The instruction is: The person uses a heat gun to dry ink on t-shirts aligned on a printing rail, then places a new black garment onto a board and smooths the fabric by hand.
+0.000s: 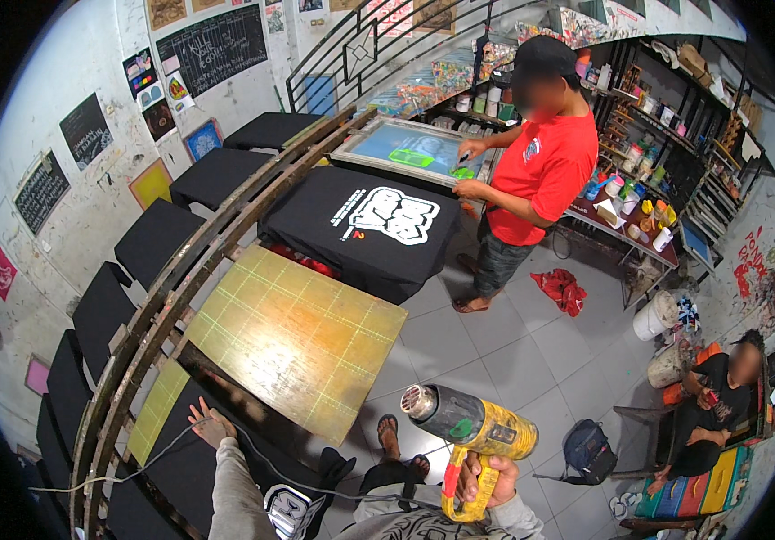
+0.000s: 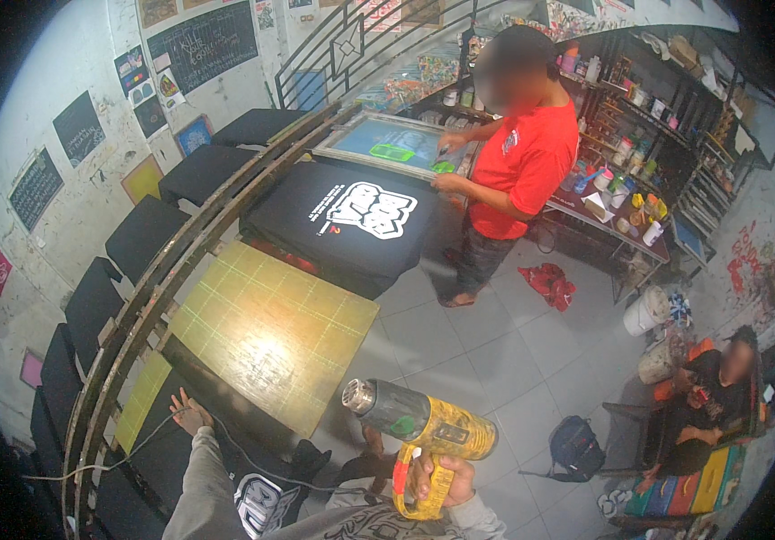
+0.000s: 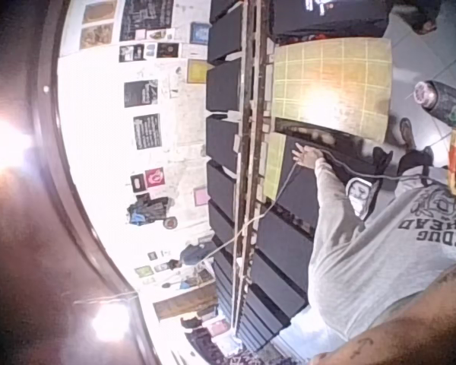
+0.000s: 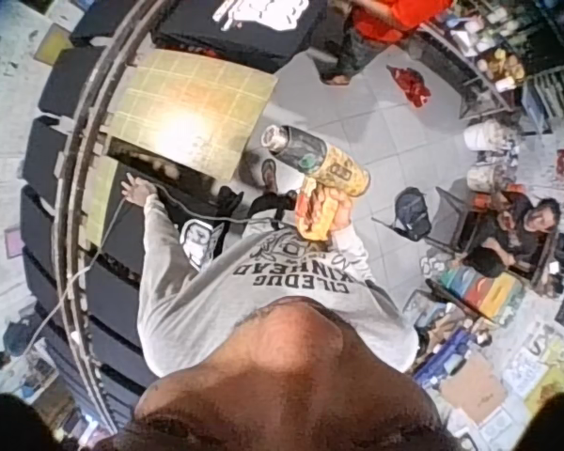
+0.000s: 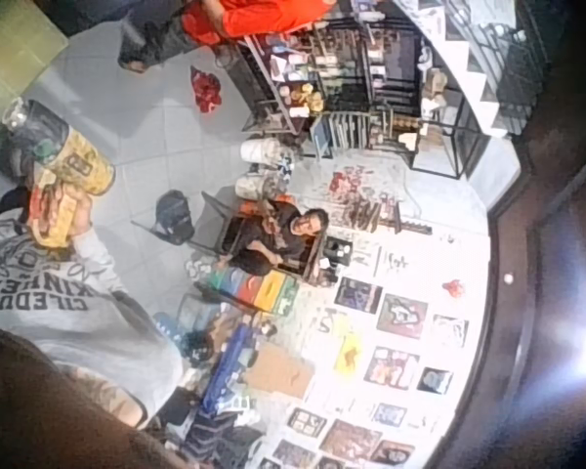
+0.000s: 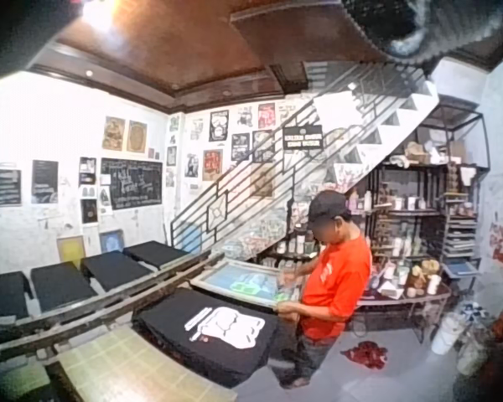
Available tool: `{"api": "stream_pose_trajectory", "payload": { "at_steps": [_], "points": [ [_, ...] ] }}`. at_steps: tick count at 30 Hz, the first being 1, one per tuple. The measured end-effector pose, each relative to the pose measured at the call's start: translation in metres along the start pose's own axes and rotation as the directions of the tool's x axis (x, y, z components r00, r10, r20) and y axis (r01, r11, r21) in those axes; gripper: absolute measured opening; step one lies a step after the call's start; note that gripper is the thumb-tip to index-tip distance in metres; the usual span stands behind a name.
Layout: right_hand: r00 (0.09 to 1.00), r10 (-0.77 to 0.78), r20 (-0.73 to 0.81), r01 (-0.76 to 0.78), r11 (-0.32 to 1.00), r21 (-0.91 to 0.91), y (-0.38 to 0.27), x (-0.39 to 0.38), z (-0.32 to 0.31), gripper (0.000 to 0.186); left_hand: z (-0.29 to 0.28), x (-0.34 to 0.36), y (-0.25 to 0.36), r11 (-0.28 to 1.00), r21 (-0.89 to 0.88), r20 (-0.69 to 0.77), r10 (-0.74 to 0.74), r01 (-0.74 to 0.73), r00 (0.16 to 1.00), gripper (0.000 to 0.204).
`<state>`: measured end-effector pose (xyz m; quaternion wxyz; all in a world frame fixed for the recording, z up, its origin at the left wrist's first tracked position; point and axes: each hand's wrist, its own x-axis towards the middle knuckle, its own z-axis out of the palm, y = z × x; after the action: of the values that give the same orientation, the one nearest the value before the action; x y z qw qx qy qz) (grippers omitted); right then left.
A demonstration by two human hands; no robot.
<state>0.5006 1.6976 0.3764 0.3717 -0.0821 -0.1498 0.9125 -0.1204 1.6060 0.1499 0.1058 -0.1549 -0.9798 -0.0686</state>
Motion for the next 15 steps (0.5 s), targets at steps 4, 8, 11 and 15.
{"api": "stream_pose_trajectory", "payload": {
  "at_steps": [4, 8, 11, 15],
  "points": [
    [1.000, 0.010, 0.026, -0.010, 1.000, 0.008, 0.000, 0.002, -0.001, 0.032, -0.007, 0.001, -0.002, 1.000, 0.021, -0.010, -0.002, 0.002, 1.000, 0.051],
    [1.000, 0.012, 0.027, -0.012, 1.000, 0.000, -0.001, 0.001, -0.001, 0.033, -0.004, -0.001, 0.006, 0.999, -0.029, -0.001, -0.014, 0.014, 1.000, 0.051],
    [0.999, 0.020, 0.043, -0.021, 1.000, 0.014, 0.000, 0.003, 0.001, 0.033, 0.003, 0.005, -0.008, 0.997, -0.070, -0.086, -0.016, 0.010, 0.996, 0.050],
    [0.999, 0.010, 0.032, -0.011, 1.000, 0.016, -0.002, 0.002, 0.001, 0.032, 0.002, -0.001, 0.000, 0.999, -0.043, -0.036, -0.004, 0.003, 0.999, 0.050]
  ]
}}
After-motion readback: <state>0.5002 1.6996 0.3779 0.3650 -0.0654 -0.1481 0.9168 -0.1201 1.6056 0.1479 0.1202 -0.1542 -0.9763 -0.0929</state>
